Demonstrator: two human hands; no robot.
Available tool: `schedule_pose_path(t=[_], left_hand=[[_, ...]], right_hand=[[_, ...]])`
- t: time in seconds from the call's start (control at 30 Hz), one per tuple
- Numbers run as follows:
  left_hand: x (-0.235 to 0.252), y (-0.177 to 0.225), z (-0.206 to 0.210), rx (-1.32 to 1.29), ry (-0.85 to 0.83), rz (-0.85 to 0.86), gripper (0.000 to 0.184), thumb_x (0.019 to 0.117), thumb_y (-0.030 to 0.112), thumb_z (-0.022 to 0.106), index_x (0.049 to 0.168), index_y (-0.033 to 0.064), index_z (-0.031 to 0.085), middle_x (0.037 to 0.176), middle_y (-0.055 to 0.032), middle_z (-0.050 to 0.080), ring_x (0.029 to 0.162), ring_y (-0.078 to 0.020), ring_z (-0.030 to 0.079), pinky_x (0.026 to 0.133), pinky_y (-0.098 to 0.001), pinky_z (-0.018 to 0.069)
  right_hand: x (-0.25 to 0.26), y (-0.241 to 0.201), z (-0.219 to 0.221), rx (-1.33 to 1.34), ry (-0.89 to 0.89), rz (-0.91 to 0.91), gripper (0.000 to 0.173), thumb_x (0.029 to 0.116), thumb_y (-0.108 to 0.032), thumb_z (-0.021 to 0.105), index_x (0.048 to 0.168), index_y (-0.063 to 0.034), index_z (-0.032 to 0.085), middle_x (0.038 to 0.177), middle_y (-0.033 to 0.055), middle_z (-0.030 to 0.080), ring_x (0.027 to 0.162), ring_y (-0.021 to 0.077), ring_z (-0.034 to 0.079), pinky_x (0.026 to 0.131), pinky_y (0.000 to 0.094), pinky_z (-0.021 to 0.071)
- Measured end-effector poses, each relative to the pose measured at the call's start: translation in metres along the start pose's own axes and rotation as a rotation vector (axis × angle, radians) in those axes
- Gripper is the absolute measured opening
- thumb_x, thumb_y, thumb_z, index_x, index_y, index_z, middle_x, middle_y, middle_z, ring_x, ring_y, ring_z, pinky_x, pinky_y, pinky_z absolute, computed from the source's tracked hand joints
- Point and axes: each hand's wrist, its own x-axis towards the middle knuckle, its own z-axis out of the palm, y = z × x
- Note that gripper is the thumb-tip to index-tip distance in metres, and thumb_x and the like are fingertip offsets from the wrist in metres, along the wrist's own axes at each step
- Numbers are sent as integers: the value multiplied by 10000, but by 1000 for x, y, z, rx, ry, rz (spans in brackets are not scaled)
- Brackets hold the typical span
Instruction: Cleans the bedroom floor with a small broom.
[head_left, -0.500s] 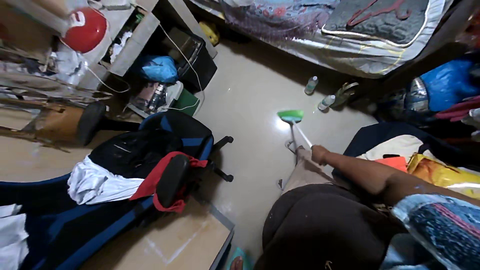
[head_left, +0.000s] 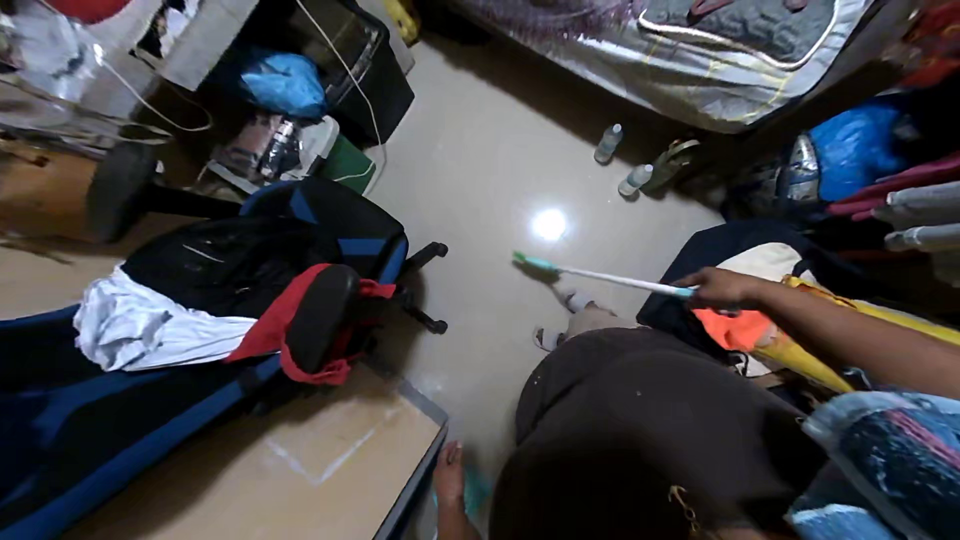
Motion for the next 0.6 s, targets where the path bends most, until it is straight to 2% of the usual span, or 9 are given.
schedule_pose_path(t=[0.1,0.17,0.27,0.33,0.4,0.43,0.53,0.57,0.6], left_hand=[[-10,-17,7,28,-17,-40,382,1086,189,521,1346,-84,585,1359,-304,599,1310,-429,555,1138,-561,394],[-13,-29,13,83,-70,-90,393,1084,216,530,1340,-74,597,1356,-301,603,1302,-437,560,1128,-578,401],[-35,0,7,130,-140,-186,402,1087,198,520,1371,-84,563,1363,-331,579,1299,-463,547,1116,-582,402],[-41,15,3,156,-151,-191,403,1089,198,514,1378,-78,558,1375,-332,568,1310,-455,536,1127,-577,387],[-21,-2,4,250,-117,-96,398,1074,250,545,1326,-49,618,1318,-300,625,1268,-430,586,1107,-581,430],[-14,0,1,271,-95,-54,388,1068,248,558,1304,-51,632,1286,-296,643,1242,-428,605,1091,-587,444],[-14,55,-13,204,-10,51,382,1082,196,524,1346,-71,589,1297,-301,630,1239,-421,603,1093,-567,439],[-12,73,-10,151,30,94,380,1081,179,521,1352,-80,579,1295,-309,626,1229,-427,605,1086,-567,443],[-12,87,-6,113,51,129,379,1080,172,523,1355,-83,574,1296,-311,625,1227,-428,606,1085,-563,447]], right_hand=[[-18,45,-26,55,141,132,469,1025,-126,617,1483,-93,525,935,195,622,626,221,514,601,429,478],[-7,70,-34,162,257,220,380,1021,-114,612,1388,-29,565,900,175,593,630,217,511,610,421,481],[36,99,-53,489,440,282,221,1039,-139,567,1184,26,591,816,81,525,604,143,459,597,337,448],[72,105,-71,734,501,308,190,1048,-157,555,1154,-2,583,760,10,472,545,78,410,535,245,407],[105,105,-84,784,505,351,170,1032,-159,557,1131,-22,579,745,5,470,517,66,410,496,220,401],[116,100,-84,721,483,362,194,1020,-151,563,1150,-7,580,806,42,507,571,94,450,541,250,431],[121,76,-45,307,296,290,341,1010,-129,600,1214,144,587,1140,283,633,958,332,640,885,502,515],[114,67,-30,176,215,241,369,1014,-142,607,1219,164,582,1198,329,626,1054,404,649,951,569,499],[104,60,-11,72,144,198,364,1008,-147,612,1202,160,584,1180,334,628,1048,423,654,936,592,501]])
